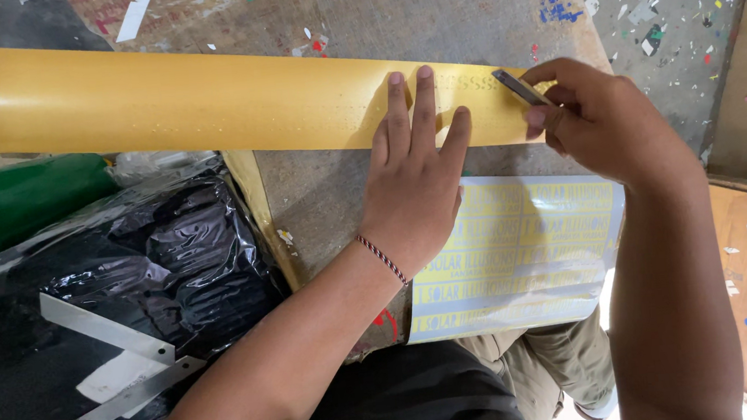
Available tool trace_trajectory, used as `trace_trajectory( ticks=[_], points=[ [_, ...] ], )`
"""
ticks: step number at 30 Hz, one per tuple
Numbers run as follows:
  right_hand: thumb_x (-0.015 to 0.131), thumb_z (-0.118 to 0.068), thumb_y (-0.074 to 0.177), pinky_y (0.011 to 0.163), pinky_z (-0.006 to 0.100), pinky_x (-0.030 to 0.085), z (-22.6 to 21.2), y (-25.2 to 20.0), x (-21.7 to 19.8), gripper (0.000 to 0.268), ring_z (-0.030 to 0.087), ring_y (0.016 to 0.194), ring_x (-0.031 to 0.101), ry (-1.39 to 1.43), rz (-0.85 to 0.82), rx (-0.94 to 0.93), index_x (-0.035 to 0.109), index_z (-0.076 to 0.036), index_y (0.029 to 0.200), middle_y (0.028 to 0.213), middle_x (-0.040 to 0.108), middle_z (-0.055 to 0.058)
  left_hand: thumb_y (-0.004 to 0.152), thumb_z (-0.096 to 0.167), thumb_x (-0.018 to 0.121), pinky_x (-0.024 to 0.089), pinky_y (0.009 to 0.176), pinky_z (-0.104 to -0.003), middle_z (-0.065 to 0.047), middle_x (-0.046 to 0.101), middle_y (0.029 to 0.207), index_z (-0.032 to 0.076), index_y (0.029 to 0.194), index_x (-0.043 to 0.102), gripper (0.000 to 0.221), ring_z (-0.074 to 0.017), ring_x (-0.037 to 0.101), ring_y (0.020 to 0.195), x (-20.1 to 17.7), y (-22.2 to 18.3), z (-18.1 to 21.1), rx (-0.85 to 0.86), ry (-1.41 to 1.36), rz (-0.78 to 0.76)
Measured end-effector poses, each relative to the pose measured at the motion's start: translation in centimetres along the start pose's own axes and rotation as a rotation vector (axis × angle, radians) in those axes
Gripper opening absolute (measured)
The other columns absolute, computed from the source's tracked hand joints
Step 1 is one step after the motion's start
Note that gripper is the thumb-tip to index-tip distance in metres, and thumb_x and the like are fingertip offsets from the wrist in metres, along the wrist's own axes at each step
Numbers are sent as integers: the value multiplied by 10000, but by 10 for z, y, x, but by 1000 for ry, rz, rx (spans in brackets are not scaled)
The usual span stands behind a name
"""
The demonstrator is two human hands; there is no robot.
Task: The person sits on the floor and uses a weeding tool to remove excess vinyl from a printed sheet. They repeatedly lift the sheet to inspect the progress and continue weeding the remaining areas.
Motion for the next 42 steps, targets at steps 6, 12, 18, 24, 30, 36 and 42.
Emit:
trace_trajectory(
  ticks=[6, 12, 18, 24, 30, 36, 42],
  points=[
    [627, -92, 1047, 676, 338, 560, -23, -5, -11, 129, 212, 772, 739, -119, 178, -295, 635, 20, 1109, 914, 729, 143, 873, 185, 691, 209, 1209, -624, -300, 63, 1634, 61, 1520, 409, 716, -530, 21, 1521, 4, 4, 0, -9, 31, -37],
    [715, -397, 1042, 610, 489, 496, -20, 7, -5, 408, 428, 686, 638, -495, 356, -132, 697, -19, 891, 727, 665, 191, 903, 195, 665, 212, 1203, -626, -299, 57, 1639, 70, 1542, 389, 707, -525, 5, 1525, 6, 5, 1, -12, 36, -50],
    [715, -391, 1085, 653, 473, 506, -20, 15, 1, 320, 399, 718, 645, -419, 312, -210, 743, -87, 986, 790, 672, 153, 922, 180, 650, 217, 1216, -636, -307, 47, 1643, 59, 1540, 391, 681, -528, -1, 1529, 6, 4, 0, -7, 34, -45],
    [750, -407, 1034, 619, 451, 524, -17, 16, 0, 351, 360, 640, 652, -522, 383, -149, 760, -90, 885, 698, 672, 115, 913, 161, 647, 227, 1203, -639, -306, 45, 1642, 58, 1540, 389, 685, -532, 1, 1527, 7, 4, 0, -11, 21, -52],
    [761, -407, 999, 589, 405, 517, -21, 16, 5, 339, 301, 591, 646, -447, 406, -194, 775, -94, 869, 671, 664, 77, 915, 161, 652, 221, 1210, -643, -307, 47, 1643, 60, 1543, 384, 691, -531, -4, 1530, 6, 5, 1, -11, 24, -48],
    [771, -441, 1002, 535, 401, 473, -10, 21, 8, 399, 290, 547, 613, -447, 388, -119, 757, -86, 821, 626, 639, 76, 903, 175, 659, 208, 1214, -648, -311, 40, 1635, 49, 1542, 369, 713, -532, -13, 1522, 7, 5, 1, -10, 22, -61],
    [769, -450, 1016, 520, 404, 449, -8, 23, 11, 438, 295, 526, 573, -422, 398, -136, 737, -71, 798, 615, 608, 82, 904, 170, 660, 226, 1200, -646, -307, 36, 1638, 59, 1547, 365, 716, -528, -15, 1525, 7, 5, 1, -18, 21, -73]
  ],
)
Point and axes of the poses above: each hand's wrist, its own y-axis towards the middle knuckle, its own x-axis out of the palm, z = x × y, the point moved 8 cm from there along y, towards the middle knuckle
